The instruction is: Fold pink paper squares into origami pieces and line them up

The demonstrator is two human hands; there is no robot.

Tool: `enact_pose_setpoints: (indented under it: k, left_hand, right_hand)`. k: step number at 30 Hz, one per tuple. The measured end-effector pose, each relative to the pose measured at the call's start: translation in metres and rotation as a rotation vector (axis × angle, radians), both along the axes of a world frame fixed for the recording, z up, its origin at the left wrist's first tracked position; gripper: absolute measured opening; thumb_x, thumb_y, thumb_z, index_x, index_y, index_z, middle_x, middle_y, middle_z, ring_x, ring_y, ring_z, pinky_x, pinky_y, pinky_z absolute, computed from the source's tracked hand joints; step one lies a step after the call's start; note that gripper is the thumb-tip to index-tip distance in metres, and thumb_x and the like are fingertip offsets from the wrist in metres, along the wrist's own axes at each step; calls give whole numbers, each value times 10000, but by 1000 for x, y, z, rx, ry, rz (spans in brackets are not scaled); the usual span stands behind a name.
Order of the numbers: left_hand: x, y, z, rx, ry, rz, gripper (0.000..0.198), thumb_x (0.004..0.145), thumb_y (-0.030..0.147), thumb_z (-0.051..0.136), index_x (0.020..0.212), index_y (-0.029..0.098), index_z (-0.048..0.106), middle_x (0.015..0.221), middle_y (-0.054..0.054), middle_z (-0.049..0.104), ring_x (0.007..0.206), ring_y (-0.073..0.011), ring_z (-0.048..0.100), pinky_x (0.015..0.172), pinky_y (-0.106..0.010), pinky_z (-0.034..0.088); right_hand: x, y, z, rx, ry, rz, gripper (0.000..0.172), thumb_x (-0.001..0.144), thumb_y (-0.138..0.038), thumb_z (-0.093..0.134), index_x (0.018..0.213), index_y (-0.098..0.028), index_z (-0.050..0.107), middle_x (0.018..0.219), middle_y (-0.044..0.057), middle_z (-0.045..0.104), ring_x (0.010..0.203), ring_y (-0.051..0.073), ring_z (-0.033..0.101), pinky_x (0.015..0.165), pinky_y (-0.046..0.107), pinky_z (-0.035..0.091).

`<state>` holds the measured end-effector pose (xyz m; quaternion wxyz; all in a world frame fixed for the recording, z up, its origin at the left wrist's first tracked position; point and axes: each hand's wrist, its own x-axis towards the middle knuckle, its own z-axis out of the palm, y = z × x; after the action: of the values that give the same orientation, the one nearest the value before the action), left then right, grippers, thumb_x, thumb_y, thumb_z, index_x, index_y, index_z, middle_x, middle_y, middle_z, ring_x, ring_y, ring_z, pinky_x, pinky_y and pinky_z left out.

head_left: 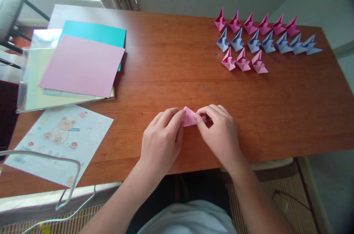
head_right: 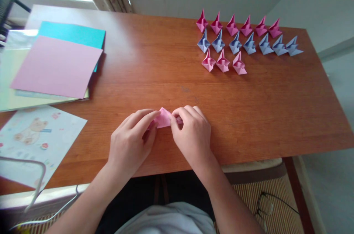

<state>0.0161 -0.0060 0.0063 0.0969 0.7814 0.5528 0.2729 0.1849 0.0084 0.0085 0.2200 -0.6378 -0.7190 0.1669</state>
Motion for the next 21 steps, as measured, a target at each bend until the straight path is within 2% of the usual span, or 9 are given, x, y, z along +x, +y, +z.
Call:
enact_pose_setpoints:
  k: [7, 21]
  left_hand:
    - [1, -1, -1, 17, -4, -10, 201, 965, 102, 549, 1096, 159, 692, 1113, -56, 749, 968, -212, 683, 867, -322, 552]
    - [1, -1, -2, 36, 5, -23, 188, 951, 89, 567, 1063, 169, 696, 1097, -58, 751, 948, -213, 675, 860, -331, 564]
  right_hand:
    - [-4, 2, 0, -20, 6, -43, 231, 934, -259, 672, 718, -223, 599, 740, 3, 656, 744, 190, 551, 685, 316, 381]
    - [-8, 4, 0, -1, -7, -69, 290, 948, -328, 662, 688, -235, 572, 686, 7, 617, 714, 193, 527, 677, 323, 373]
